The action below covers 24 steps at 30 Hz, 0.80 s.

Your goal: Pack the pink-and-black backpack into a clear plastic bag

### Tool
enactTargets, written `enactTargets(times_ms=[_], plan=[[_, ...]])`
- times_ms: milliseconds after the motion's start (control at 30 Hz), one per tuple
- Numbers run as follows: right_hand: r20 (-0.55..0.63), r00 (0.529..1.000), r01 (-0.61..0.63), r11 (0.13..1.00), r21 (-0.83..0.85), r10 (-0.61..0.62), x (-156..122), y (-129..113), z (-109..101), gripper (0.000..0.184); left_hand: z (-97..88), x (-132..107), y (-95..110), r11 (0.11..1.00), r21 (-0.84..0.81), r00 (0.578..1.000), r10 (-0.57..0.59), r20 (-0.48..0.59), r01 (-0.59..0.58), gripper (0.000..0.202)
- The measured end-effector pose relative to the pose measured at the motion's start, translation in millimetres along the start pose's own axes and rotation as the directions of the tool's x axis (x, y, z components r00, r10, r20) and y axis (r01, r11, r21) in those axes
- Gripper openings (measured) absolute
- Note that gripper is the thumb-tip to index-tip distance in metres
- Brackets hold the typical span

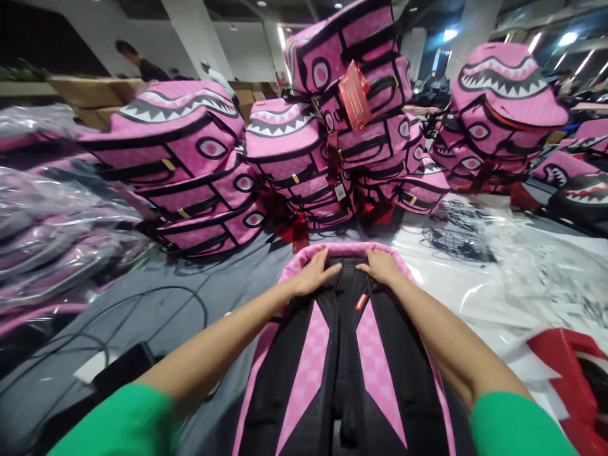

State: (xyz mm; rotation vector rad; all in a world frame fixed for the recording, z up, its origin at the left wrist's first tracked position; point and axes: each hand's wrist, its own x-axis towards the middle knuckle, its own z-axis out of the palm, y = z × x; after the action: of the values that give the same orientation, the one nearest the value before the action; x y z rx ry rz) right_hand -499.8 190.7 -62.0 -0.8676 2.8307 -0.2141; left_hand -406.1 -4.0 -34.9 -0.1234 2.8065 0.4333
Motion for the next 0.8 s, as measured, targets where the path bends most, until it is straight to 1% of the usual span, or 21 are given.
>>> enactTargets(times_ms=[67,100,167,233,300,367,400,433,467,500,533,600,633,667,700,733,767,800], plan=[[-0.053,0.998,-0.042,0.999,-0.031,0.04,6,-5,6,0.06,7.3,-9,9,0.996,-0.034,0.995,-0.085,0.05,0.086,0.105],[-0.079,0.995,-0.067,0.997,-0.039,0.063,9,-8,7,0.061,12.0,-9,13,0.99,-0.045,0.989,-0.132,0.059,0.135,0.114],[-0.109,0.99,-0.097,0.995,-0.035,0.092,12,-14,5,0.058,20.5,-5,16,0.978,-0.057,0.98,-0.196,0.042,0.199,0.122],[-0.107,0.992,-0.073,0.997,-0.016,0.071,4,-19,-7,0.05,25.4,3,13,0.976,-0.063,0.978,-0.208,-0.01,0.207,0.122],[-0.111,0.993,-0.03,1.0,-0.003,0.029,-21,-23,-22,0.048,27.4,10,8,0.976,-0.077,0.975,-0.208,-0.075,0.202,0.115],[-0.145,0.987,0.071,0.997,0.004,-0.07,-58,-30,-32,0.056,28.9,15,4,0.975,-0.096,0.964,-0.216,-0.155,0.202,0.099],[-0.156,0.977,0.151,0.988,0.007,-0.148,-77,-35,-34,0.064,29.7,16,2,0.974,-0.106,0.956,-0.219,-0.194,0.202,0.09],[-0.161,0.949,0.28,0.96,0.022,-0.273,-92,-41,-32,0.071,30.3,17,1,0.974,-0.116,0.949,-0.219,-0.228,0.197,0.081],[-0.143,0.922,0.369,0.929,0.036,-0.361,-103,-48,-27,0.078,30.2,17,0,0.974,-0.123,0.941,-0.216,-0.261,0.19,0.074],[-0.095,0.912,0.405,0.914,0.04,-0.4,-109,-54,-21,0.077,28.9,17,1,0.974,-0.129,0.932,-0.215,-0.291,0.184,0.07],[-0.037,0.924,0.381,0.924,0.018,-0.38,-109,-59,-12,0.071,25.8,14,3,0.975,-0.133,0.924,-0.214,-0.316,0.18,0.067],[-0.03,0.969,0.245,0.968,-0.047,-0.246,-99,-65,6,0.065,14.2,2,11,0.98,-0.127,0.92,-0.188,-0.343,0.153,0.062],[-0.035,0.976,0.214,0.975,-0.053,-0.216,-91,-66,14,0.062,6.4,-10,16,0.988,-0.113,0.934,-0.141,-0.328,0.109,0.059],[-0.048,0.979,0.194,0.98,-0.051,-0.196,-84,-65,21,0.06,-1.4,-25,23,0.994,-0.1,0.958,-0.063,-0.281,0.036,0.053],[-0.054,0.978,0.2,0.979,-0.04,-0.202,-79,-64,27,0.058,-7.9,-44,31,0.993,-0.1,0.979,0.045,-0.2,-0.066,0.045],[-0.058,0.976,0.21,0.977,-0.028,-0.211,-75,-63,30,0.056,-11.5,-65,38,0.973,-0.117,0.978,0.187,-0.095,-0.197,0.038],[-0.067,0.974,0.215,0.976,-0.021,-0.216,-74,-63,33,0.055,-11.2,-87,45,0.938,-0.149,0.949,0.316,-0.01,-0.314,0.039],[-0.082,0.973,0.215,0.977,-0.015,-0.215,-74,-63,35,0.054,-6.1,-107,51,0.877,-0.179,0.888,0.459,0.038,-0.445,0.041]])
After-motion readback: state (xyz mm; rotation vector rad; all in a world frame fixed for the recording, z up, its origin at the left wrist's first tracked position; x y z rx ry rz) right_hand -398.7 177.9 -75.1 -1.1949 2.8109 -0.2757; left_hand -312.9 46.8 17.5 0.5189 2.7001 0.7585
